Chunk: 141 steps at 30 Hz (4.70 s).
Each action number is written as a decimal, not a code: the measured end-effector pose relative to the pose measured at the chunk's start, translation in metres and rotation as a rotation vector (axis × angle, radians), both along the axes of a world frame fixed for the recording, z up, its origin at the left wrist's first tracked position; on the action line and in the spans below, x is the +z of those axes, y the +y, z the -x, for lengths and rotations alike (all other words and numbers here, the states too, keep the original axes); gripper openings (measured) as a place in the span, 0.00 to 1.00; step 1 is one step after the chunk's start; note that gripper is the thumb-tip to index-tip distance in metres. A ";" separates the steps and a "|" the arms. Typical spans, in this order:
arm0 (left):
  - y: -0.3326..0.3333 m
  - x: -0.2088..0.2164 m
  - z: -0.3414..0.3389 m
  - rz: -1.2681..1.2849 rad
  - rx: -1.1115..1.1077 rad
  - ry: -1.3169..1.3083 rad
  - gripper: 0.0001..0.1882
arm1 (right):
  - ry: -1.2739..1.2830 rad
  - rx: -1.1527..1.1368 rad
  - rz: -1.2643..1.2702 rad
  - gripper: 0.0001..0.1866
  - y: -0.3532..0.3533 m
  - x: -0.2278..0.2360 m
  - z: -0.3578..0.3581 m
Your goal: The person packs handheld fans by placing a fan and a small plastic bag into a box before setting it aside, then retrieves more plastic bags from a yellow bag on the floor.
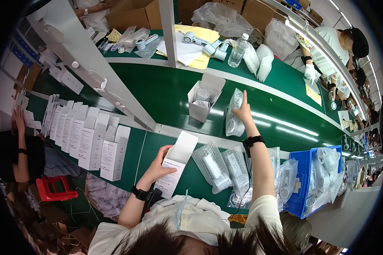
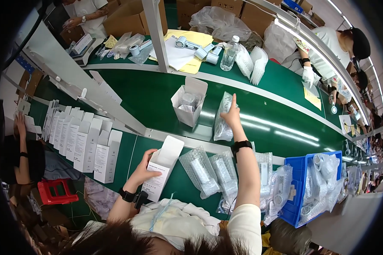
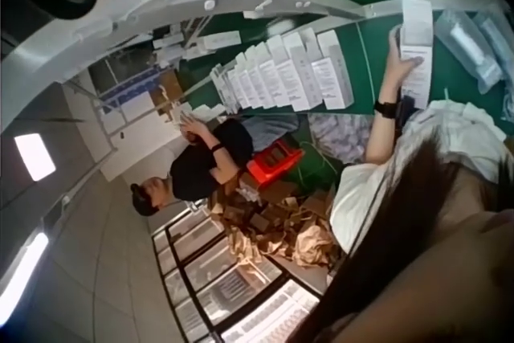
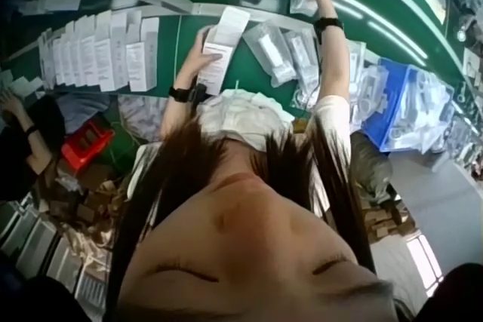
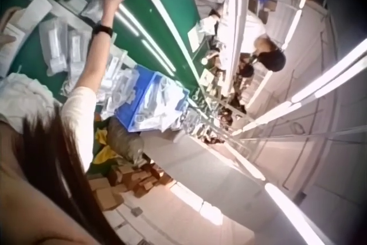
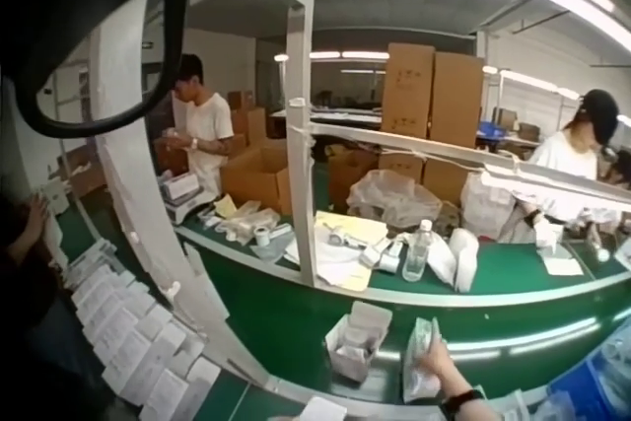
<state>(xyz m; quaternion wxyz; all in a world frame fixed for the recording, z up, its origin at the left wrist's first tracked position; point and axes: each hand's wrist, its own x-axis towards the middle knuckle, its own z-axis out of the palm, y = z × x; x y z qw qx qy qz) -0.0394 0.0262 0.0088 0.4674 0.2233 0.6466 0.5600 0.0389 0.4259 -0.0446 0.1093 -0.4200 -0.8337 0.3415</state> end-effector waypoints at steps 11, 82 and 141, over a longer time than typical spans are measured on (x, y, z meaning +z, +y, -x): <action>0.039 0.006 -0.057 -0.185 0.012 0.952 0.38 | 1.271 -0.290 1.263 0.32 -0.164 0.133 -0.087; -0.022 0.035 -0.072 -0.191 0.198 0.987 0.09 | -0.146 0.047 -0.453 0.25 -0.259 -0.016 -0.307; -0.084 -0.022 0.005 0.520 0.219 0.978 0.44 | 0.598 0.143 -0.099 0.53 -0.075 0.052 0.029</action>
